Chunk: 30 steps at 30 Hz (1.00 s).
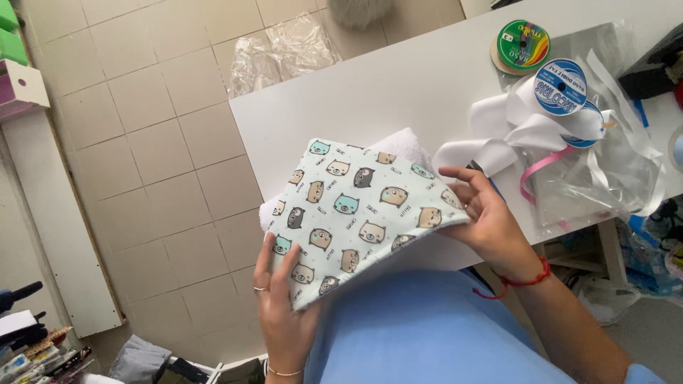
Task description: Folding fabric items and placing them into plastic bags for packaging
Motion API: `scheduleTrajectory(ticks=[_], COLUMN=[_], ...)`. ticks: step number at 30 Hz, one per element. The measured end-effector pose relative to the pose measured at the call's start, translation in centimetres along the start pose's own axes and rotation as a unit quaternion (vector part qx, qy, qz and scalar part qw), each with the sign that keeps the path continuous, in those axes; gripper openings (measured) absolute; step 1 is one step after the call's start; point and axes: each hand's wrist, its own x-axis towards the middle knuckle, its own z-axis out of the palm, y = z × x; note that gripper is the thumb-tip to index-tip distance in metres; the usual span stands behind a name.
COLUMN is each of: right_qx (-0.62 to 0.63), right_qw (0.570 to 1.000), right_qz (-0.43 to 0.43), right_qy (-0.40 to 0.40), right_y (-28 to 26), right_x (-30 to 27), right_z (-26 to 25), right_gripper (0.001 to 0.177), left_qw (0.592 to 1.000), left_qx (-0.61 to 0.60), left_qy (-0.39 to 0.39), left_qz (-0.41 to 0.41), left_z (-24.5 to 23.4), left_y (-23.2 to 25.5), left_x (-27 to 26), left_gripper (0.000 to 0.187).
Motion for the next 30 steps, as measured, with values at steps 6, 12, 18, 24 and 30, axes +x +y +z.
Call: scheduleTrajectory(ticks=[6, 12, 18, 24, 30], right_qx=[0.001, -0.001, -0.011, -0.179, -0.098], right_qw=[0.998, 0.978, 0.947, 0.919, 0.968], right_qz=[0.015, -0.201, -0.315, -0.350, -0.222], right_qy=[-0.062, -0.056, -0.062, -0.038, 0.062], right_y=[-1.6, 0.2, 2.2, 4.8, 4.1], right_x=[-0.3, -0.7, -0.3, -1.7, -1.4], right_z=[0.6, -0.8, -1.7, -1.8, 0.6], right_gripper=[0.078, 0.066, 0.035, 0.071, 0.057], left_qw=[0.995, 0.988, 0.990, 0.994, 0.950], left_qx=[-0.076, -0.090, -0.094, -0.006, 0.201], left_qy=[0.049, 0.102, 0.071, 0.009, 0.080], left_qz=[-0.029, -0.072, -0.078, 0.107, 0.225], left_z=[0.0, 0.6, 0.9, 2.3, 1.3], left_y=[0.6, 0.1, -0.3, -2.8, 0.5], left_x=[0.2, -0.4, -0.5, -1.2, 0.0], left_gripper=[0.044, 0.048, 0.038, 0.103, 0.050])
